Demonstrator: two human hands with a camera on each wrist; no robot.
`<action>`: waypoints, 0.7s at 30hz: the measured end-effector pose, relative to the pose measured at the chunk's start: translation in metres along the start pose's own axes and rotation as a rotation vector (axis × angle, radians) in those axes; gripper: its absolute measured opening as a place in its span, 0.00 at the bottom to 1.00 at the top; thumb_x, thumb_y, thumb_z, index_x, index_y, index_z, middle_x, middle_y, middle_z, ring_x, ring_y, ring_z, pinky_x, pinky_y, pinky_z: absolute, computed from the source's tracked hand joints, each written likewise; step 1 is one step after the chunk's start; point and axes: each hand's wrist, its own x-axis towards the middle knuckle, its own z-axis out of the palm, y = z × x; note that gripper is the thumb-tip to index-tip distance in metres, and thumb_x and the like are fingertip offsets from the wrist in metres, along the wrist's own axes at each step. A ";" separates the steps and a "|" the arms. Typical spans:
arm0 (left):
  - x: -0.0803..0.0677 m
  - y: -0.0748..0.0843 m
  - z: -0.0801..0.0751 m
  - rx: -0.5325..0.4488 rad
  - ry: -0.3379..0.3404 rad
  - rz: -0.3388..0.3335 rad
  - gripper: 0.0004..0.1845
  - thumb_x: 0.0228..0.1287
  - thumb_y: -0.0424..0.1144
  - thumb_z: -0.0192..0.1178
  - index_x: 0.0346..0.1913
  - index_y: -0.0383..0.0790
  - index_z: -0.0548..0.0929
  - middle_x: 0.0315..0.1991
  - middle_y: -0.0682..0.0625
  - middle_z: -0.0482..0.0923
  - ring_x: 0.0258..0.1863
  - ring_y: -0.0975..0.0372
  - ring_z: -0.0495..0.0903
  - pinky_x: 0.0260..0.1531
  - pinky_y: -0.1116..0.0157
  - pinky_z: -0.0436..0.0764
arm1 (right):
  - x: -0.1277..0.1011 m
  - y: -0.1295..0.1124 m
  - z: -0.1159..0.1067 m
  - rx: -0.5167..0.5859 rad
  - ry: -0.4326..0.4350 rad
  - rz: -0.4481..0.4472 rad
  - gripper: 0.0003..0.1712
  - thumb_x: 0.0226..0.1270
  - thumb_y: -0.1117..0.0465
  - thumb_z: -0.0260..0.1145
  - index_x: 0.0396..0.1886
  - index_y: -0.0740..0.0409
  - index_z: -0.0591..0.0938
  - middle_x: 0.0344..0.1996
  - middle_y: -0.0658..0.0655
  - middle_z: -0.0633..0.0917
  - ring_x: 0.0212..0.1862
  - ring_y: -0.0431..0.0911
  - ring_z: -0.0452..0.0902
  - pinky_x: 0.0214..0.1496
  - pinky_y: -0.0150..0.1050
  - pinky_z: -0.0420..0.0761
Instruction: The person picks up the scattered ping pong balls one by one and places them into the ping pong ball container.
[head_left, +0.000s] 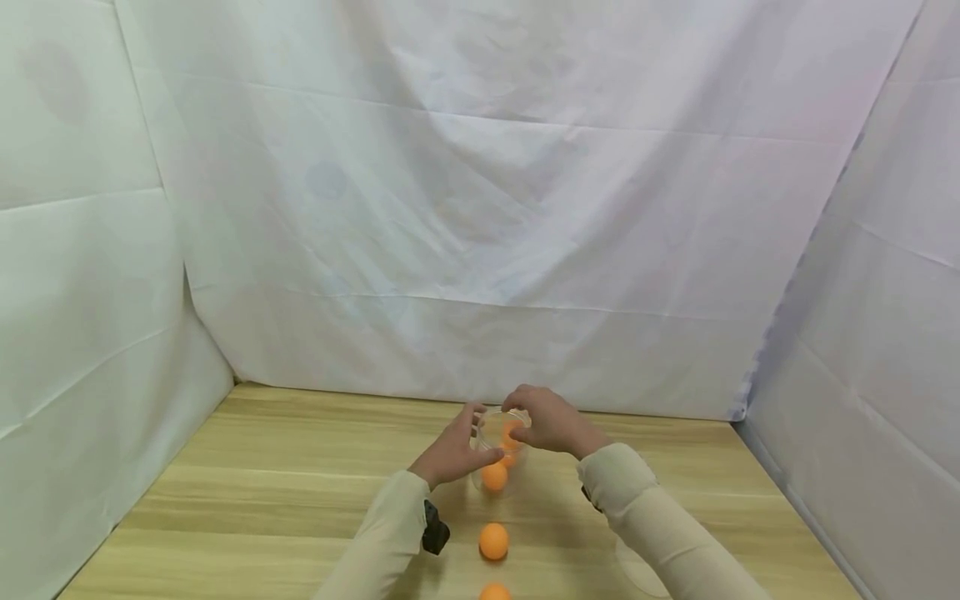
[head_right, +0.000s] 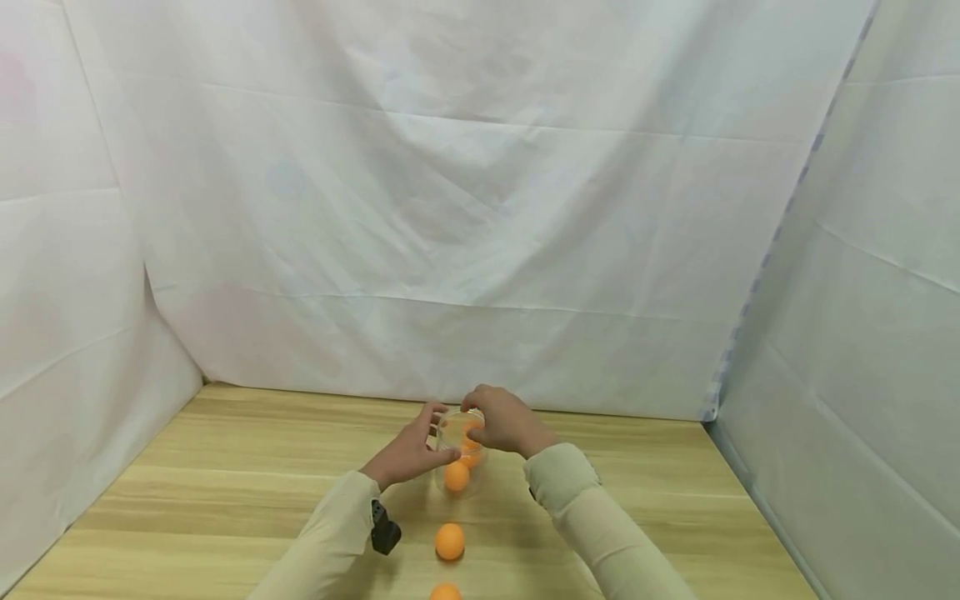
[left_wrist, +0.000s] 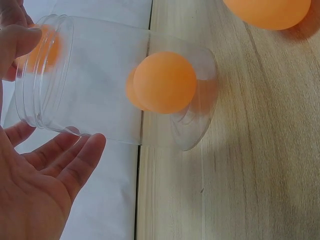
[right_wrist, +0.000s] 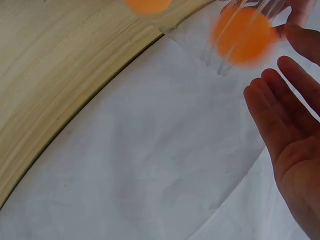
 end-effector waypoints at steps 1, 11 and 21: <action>0.000 0.000 0.000 0.001 -0.001 0.003 0.40 0.61 0.52 0.63 0.69 0.39 0.56 0.66 0.38 0.61 0.59 0.47 0.68 0.51 0.48 0.75 | 0.000 0.000 0.000 0.002 -0.002 0.002 0.17 0.57 0.65 0.71 0.47 0.63 0.82 0.44 0.58 0.82 0.47 0.52 0.79 0.49 0.47 0.79; 0.001 -0.002 0.000 0.000 -0.014 0.015 0.38 0.62 0.48 0.62 0.68 0.38 0.56 0.64 0.34 0.62 0.57 0.47 0.69 0.48 0.49 0.75 | -0.004 0.001 -0.001 0.009 -0.005 0.025 0.18 0.57 0.65 0.70 0.48 0.63 0.80 0.46 0.60 0.81 0.50 0.55 0.79 0.51 0.49 0.79; -0.001 -0.001 -0.001 0.007 -0.009 0.010 0.41 0.60 0.52 0.63 0.69 0.39 0.56 0.65 0.37 0.62 0.58 0.48 0.69 0.50 0.49 0.75 | -0.004 -0.001 0.002 0.081 -0.115 0.195 0.32 0.57 0.57 0.72 0.59 0.65 0.74 0.54 0.62 0.76 0.57 0.56 0.74 0.57 0.52 0.74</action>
